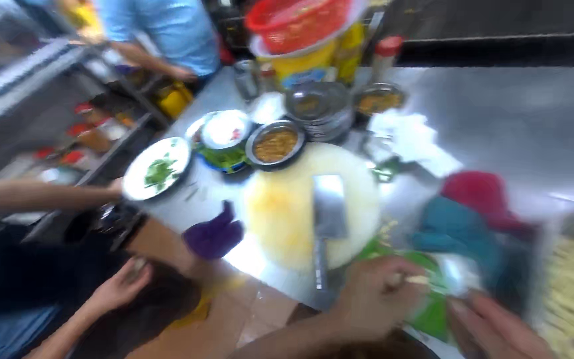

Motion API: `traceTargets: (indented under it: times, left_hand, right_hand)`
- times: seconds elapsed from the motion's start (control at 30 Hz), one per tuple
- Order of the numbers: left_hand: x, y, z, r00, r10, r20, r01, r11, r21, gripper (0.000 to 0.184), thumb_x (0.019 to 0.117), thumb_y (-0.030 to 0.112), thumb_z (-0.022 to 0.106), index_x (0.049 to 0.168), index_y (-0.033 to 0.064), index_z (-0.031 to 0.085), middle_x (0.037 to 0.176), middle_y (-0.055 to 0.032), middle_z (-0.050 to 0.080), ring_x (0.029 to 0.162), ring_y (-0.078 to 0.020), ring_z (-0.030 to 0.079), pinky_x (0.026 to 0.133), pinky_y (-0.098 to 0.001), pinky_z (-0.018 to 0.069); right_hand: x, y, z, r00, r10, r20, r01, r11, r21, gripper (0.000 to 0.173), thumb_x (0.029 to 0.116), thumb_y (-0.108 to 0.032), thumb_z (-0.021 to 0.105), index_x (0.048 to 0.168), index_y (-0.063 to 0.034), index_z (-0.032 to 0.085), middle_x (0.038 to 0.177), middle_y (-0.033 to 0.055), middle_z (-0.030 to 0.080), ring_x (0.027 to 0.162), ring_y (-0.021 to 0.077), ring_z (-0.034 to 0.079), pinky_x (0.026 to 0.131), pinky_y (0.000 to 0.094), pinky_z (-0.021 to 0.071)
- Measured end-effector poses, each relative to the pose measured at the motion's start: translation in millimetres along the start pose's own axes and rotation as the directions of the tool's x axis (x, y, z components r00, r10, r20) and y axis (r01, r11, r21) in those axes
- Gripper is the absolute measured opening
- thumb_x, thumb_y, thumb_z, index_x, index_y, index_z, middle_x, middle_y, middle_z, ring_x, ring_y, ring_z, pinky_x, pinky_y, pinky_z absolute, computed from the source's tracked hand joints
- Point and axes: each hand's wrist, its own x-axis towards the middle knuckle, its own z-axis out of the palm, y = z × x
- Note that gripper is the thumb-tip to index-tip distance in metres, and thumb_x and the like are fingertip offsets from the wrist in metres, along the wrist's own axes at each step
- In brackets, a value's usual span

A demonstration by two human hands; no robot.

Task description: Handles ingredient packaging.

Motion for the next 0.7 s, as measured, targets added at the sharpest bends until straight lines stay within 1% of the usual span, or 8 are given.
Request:
traceTargets:
  times: [0.07,0.13,0.17,0.27,0.4,0.47,0.6,0.7]
  left_hand:
    - [2.5,-3.2,-1.8,0.999,-0.043,0.031,0.044,0.999,-0.015,0.020,0.0959,0.011,0.067,0.111,-0.0014,0.071,0.100,-0.0076,0.073,0.087,-0.0099,0.069,0.079,-0.0294,0.0601]
    - [5.3,-3.6,-4.3,0.997,-0.069,0.047,0.071,0.997,-0.041,0.019,0.0934,0.013,0.071,0.108,0.0008,0.071,0.097,-0.0039,0.073,0.087,-0.0079,0.069,0.079,-0.0274,0.0599]
    - [7.2,-3.9,-5.0,0.997,-0.060,0.058,0.064,0.995,-0.073,0.018,0.0926,0.013,0.072,0.106,0.0013,0.072,0.095,-0.0026,0.073,0.085,-0.0069,0.069,0.077,-0.0260,0.0595]
    - [11.0,-4.8,-6.9,0.991,0.010,0.132,0.014,0.983,-0.181,0.016,0.0946,0.012,0.070,0.106,0.0005,0.073,0.090,-0.0015,0.073,0.077,-0.0041,0.066,0.070,-0.0225,0.0573]
    - [13.1,-2.8,-9.6,0.962,0.118,0.245,-0.060,0.970,-0.234,0.019,0.0986,0.016,0.067,0.109,0.0005,0.072,0.093,-0.0018,0.073,0.079,-0.0026,0.066,0.071,-0.0213,0.0573]
    - [13.2,-1.3,-11.8,0.935,0.167,0.314,-0.094,0.968,-0.234,0.022,0.1009,0.021,0.065,0.110,0.0026,0.073,0.095,-0.0010,0.073,0.081,-0.0009,0.065,0.073,-0.0194,0.0567]
    - [13.8,-2.3,-17.1,0.862,0.245,0.444,-0.132,0.954,-0.271,0.027,0.1042,0.028,0.060,0.108,0.0052,0.073,0.094,0.0008,0.071,0.078,0.0021,0.062,0.071,-0.0171,0.0541]
    - [14.9,-2.4,-21.8,0.781,0.304,0.545,-0.174,0.945,-0.277,0.032,0.1062,0.033,0.055,0.105,0.0051,0.071,0.093,0.0008,0.070,0.084,0.0024,0.064,0.077,-0.0170,0.0550]
  right_hand:
    - [-3.1,-3.1,5.9,0.998,-0.035,-0.051,0.031,0.997,-0.077,0.024,0.1075,-0.026,0.051,0.107,-0.0045,0.062,0.070,-0.0017,0.057,0.055,0.0084,0.054,0.049,0.0306,0.0489]
    - [-2.6,1.3,13.2,0.985,-0.133,-0.106,0.121,0.986,-0.114,0.031,0.1058,-0.037,0.054,0.104,-0.0082,0.065,0.070,-0.0029,0.058,0.054,0.0049,0.053,0.048,0.0263,0.0473]
    - [-1.4,5.1,16.8,0.971,-0.192,-0.145,0.175,0.977,-0.123,0.034,0.1047,-0.042,0.055,0.102,-0.0100,0.065,0.070,-0.0040,0.058,0.055,0.0028,0.052,0.048,0.0236,0.0460]
    - [-0.8,7.9,26.5,0.919,-0.314,-0.240,0.292,0.948,-0.125,0.037,0.1037,-0.047,0.056,0.098,-0.0122,0.066,0.072,-0.0059,0.060,0.058,-0.0020,0.053,0.051,0.0174,0.0458]
    - [-4.4,4.0,36.1,0.872,-0.379,-0.310,0.344,0.925,-0.163,0.040,0.1052,-0.048,0.053,0.098,-0.0102,0.065,0.073,-0.0050,0.061,0.061,-0.0032,0.055,0.053,0.0149,0.0464]
    - [-7.7,2.2,39.5,0.858,-0.407,-0.313,0.363,0.912,-0.193,0.041,0.1057,-0.048,0.052,0.097,-0.0089,0.063,0.072,-0.0032,0.059,0.060,-0.0018,0.054,0.053,0.0160,0.0458]
    - [-20.4,-2.1,45.3,0.859,-0.426,-0.285,0.364,0.898,-0.245,0.046,0.1049,-0.052,0.051,0.094,-0.0084,0.062,0.068,-0.0023,0.055,0.058,0.0000,0.051,0.051,0.0170,0.0434]
    - [-30.7,-2.3,51.3,0.859,-0.443,-0.259,0.386,0.890,-0.242,0.046,0.1039,-0.052,0.053,0.093,-0.0077,0.061,0.066,-0.0015,0.054,0.057,0.0006,0.051,0.050,0.0174,0.0427]
